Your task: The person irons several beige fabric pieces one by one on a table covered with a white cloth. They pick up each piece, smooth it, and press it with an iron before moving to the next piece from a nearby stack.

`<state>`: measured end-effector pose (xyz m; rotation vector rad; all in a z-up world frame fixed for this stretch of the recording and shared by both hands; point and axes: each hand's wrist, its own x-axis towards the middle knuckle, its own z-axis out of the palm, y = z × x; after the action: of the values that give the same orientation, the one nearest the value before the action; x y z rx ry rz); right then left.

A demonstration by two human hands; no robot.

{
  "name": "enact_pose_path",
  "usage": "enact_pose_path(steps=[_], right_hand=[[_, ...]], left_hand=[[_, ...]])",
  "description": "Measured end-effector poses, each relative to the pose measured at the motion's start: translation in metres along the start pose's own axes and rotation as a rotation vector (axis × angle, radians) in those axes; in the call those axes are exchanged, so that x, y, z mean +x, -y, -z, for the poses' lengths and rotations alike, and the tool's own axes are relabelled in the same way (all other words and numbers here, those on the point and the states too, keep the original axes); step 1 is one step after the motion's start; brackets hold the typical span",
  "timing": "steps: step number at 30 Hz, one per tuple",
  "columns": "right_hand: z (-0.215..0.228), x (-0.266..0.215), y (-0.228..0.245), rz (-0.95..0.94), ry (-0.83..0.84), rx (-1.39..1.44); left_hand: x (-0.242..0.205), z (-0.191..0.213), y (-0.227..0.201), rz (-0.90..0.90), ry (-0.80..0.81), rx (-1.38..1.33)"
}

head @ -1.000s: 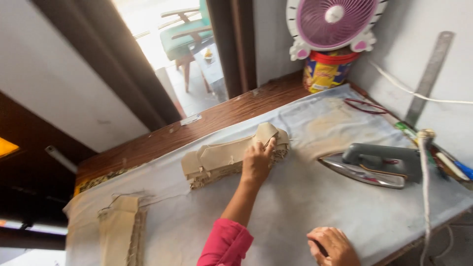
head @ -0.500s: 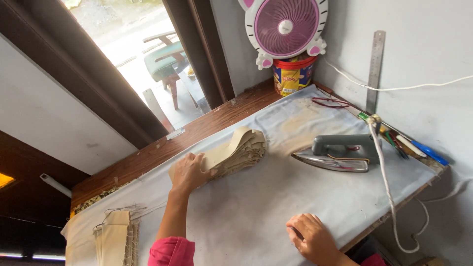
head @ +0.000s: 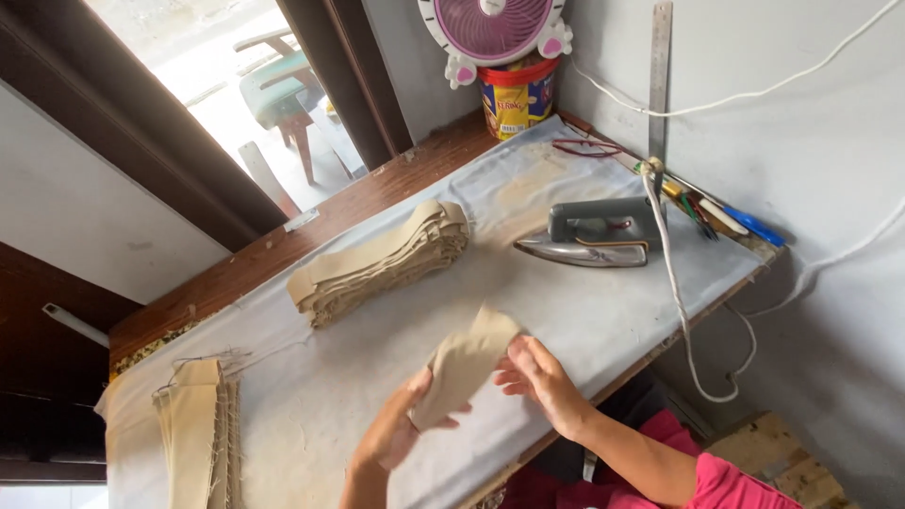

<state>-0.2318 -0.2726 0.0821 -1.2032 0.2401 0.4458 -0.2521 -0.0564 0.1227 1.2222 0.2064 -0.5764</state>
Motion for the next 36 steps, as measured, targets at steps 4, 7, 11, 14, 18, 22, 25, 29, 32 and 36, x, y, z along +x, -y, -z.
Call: enact_pose_path(steps=[4,7,11,14,18,22,25,29,32,36], right_hand=[[-0.009,0.003,0.005,-0.092,-0.039,0.243],[-0.014,-0.003,0.016,-0.071,-0.028,0.214],[-0.032,-0.026,0.04,-0.078,0.081,-0.055],[-0.012,0.025,0.044,0.066,0.371,-0.365],[-0.01,0.057,0.107,0.163,0.301,-1.35],[0.036,0.073,0.077,0.576,0.147,-1.527],[0.058,0.062,0.077,0.656,0.142,-1.376],[0.085,0.083,0.101,1.182,-0.166,-1.351],[0.117,0.133,0.124,1.13,-0.356,-1.518],[0.118,0.157,0.153,0.426,-0.175,-1.648]], left_hand=[[-0.014,-0.011,0.037,0.17,-0.047,-0.199],[-0.013,-0.012,0.063,0.158,-0.041,-0.185],[-0.011,-0.027,0.085,0.097,-0.106,-0.003],[0.003,-0.03,0.109,-0.053,-0.196,0.197],[-0.008,-0.043,0.088,0.014,-0.352,0.663],[0.008,0.002,0.118,-0.347,-0.489,0.998],[0.011,0.014,0.11,-0.591,-0.67,1.15],[0.003,-0.007,0.088,-0.146,-0.629,1.025],[0.01,-0.028,0.074,-0.032,-0.575,0.966],[0.027,-0.025,0.065,-0.154,-0.602,0.776]])
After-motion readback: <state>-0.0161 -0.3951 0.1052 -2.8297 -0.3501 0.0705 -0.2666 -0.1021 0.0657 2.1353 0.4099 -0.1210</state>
